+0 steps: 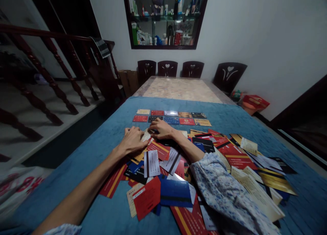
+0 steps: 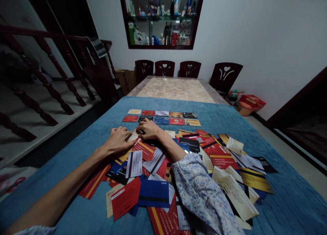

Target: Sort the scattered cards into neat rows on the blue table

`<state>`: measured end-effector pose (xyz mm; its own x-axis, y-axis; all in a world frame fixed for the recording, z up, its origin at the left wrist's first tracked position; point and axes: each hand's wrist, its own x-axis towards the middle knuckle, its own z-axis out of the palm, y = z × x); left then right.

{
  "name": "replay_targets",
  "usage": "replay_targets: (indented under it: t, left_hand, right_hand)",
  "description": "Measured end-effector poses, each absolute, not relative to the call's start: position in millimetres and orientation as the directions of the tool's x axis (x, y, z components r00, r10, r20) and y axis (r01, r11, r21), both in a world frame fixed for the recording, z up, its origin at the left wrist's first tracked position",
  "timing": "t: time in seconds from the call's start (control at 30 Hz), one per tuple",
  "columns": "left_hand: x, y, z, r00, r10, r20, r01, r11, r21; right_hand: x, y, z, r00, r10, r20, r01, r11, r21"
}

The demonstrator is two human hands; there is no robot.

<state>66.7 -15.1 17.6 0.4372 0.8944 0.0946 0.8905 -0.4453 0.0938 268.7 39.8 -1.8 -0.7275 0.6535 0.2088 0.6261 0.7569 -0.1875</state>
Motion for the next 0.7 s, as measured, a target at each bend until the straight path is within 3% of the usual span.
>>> replay_targets:
  t: [0.17,0.4,0.7]
  left_hand:
    - [69,-14,16,0.419,0.906,0.065,0.9,-0.424,0.101]
    - [68,-17,17,0.477,0.868,0.137,0.873,-0.485,0.038]
    - [59,-14,32,0.514,0.853,0.091,0.851,-0.52,0.069]
  right_hand:
    - [269,41,-3,-0.747,0.625,0.225,0.589,0.78,-0.211]
    - [271,40,-2,-0.756,0.594,0.275,0.535,0.803,-0.263]
    - [270,45,-6,-0.709,0.611,0.352,0.543,0.791,-0.281]
